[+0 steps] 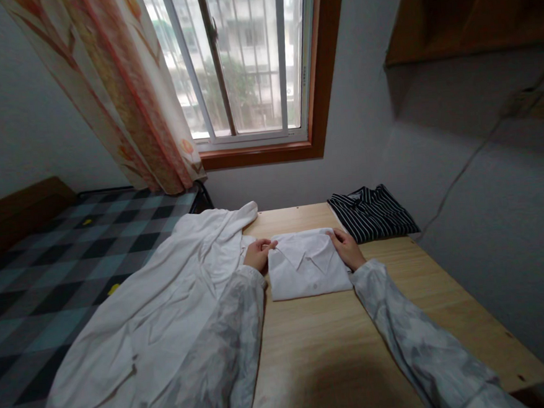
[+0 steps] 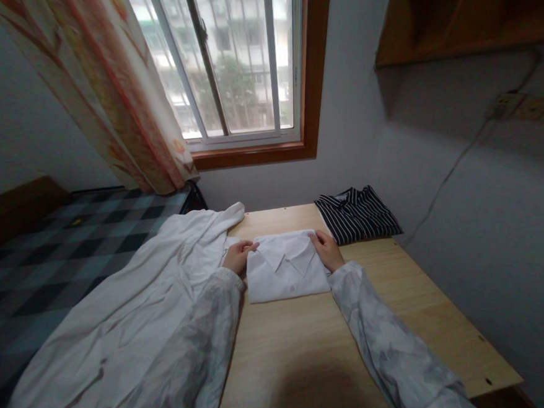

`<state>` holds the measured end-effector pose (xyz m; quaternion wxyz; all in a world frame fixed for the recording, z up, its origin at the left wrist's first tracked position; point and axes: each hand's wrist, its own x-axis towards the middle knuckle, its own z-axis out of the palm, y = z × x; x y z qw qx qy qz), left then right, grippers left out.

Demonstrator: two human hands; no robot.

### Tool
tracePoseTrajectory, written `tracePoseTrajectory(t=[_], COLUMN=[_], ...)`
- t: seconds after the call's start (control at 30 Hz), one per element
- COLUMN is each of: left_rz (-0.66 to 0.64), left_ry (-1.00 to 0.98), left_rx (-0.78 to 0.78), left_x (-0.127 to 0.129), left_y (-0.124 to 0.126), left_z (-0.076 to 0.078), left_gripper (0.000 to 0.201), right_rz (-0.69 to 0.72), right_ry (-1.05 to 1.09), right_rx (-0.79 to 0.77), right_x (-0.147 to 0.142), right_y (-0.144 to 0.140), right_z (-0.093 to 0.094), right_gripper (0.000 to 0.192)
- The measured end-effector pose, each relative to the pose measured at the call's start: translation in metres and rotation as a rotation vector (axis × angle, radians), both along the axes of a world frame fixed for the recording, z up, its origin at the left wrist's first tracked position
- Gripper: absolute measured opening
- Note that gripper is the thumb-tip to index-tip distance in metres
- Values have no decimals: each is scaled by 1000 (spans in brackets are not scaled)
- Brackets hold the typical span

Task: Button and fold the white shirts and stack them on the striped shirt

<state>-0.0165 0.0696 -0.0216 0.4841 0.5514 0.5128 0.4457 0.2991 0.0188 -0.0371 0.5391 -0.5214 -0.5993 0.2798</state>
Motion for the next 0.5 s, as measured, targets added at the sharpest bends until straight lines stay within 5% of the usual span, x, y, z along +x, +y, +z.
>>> tracePoseTrajectory(t=[0.17, 0.4, 0.5], left_rz=[17, 104, 33], left_ry=[22, 198, 226], left_rx=[54, 425, 370], left_x=[0, 1, 1], left_y=[3, 16, 20], left_z=[-6, -17, -20], left_gripper=[50, 33, 29], right_rz=[-42, -66, -53], right_ry=[32, 18, 36], right_rx=[-9, -30, -33], right_x=[-1, -1, 0], right_y=[0, 0, 1], right_z=[0, -5, -7], right_gripper=[41, 36, 36])
